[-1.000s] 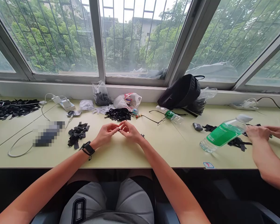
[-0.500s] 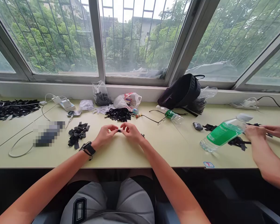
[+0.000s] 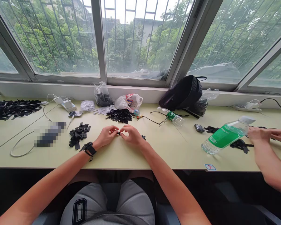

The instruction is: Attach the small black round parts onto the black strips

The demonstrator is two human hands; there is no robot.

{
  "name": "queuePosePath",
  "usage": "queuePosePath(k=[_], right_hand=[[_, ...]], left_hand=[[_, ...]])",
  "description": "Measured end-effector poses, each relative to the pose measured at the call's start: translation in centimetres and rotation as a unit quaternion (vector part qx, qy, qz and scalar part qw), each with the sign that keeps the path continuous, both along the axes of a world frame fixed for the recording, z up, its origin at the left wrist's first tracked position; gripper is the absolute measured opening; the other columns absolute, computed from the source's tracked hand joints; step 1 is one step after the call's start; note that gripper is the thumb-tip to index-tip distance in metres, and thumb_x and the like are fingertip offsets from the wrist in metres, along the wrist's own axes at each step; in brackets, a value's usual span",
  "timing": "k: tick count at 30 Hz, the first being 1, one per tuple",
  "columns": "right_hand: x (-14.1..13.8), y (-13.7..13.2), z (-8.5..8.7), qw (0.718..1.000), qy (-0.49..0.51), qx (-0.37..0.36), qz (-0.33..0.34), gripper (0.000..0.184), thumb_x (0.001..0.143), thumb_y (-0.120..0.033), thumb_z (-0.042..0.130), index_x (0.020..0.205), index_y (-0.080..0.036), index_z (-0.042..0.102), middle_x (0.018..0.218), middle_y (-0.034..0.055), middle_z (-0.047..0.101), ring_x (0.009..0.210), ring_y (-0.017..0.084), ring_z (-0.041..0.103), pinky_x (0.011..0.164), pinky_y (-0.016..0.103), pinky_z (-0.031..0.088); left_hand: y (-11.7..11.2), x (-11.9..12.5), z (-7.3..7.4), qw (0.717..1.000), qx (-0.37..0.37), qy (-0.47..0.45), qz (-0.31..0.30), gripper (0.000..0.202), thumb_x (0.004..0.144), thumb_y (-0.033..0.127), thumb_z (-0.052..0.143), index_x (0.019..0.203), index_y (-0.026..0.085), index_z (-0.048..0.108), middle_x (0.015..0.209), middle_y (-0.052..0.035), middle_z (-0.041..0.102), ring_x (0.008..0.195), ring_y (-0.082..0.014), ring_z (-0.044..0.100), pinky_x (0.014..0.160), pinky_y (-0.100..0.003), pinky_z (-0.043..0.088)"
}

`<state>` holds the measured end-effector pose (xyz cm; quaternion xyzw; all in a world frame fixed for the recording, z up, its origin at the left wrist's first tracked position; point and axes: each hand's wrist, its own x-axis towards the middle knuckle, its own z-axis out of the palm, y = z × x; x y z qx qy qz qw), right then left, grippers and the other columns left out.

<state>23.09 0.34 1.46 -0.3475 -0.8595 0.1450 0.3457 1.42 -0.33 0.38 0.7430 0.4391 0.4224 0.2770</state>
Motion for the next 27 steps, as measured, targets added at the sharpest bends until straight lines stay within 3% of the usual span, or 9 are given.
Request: queuePosePath(k=[7,12,20,27], right_hand=[[-0.08,-0.27,0.30,0.999,-0.022,-0.036,0.034,0.015,0.087,-0.018,0.067,0.089,-0.027,0.079,0.093,0.0051,0.075,0.087,0.023,0.066,0.086,0.039,0.052],[0.01,-0.29,0.27,1.000,-0.009,-0.023,0.013,0.018,0.085,-0.020,0.071,0.100,-0.027,0.078,0.101,0.0058,0.074,0.088,0.023,0.065,0.080,0.037,0.053],[-0.03,-0.22,0.30,0.999,-0.033,-0.021,0.028,0.017,0.088,-0.016,0.066,0.087,-0.027,0.079,0.093,0.0052,0.077,0.090,0.024,0.068,0.087,0.040,0.053],[0.06,-0.38,0.50,0.999,-0.046,-0.003,0.009,0.017,0.087,-0.016,0.067,0.088,-0.028,0.079,0.098,0.0058,0.077,0.092,0.026,0.068,0.086,0.041,0.053]], left_hand=[[-0.17,-0.06,-0.03,0.998,0.044,0.047,-0.024,0.021,0.097,0.027,0.053,0.105,0.020,0.071,0.070,0.0000,0.066,0.060,-0.0150,0.055,0.061,-0.027,0.042],[-0.11,-0.08,-0.15,0.998,0.033,0.023,-0.046,0.021,0.097,0.024,0.052,0.108,0.019,0.069,0.079,-0.0018,0.072,0.066,-0.0155,0.060,0.065,-0.027,0.044],[-0.23,-0.10,-0.08,0.995,0.061,0.069,-0.025,0.019,0.097,0.019,0.051,0.107,0.018,0.068,0.068,0.0011,0.062,0.059,-0.0148,0.052,0.061,-0.027,0.039],[-0.43,-0.51,0.66,0.986,0.126,0.110,0.010,0.022,0.089,0.009,0.056,0.106,0.019,0.066,0.082,-0.0044,0.067,0.074,-0.0201,0.062,0.073,-0.033,0.047]])
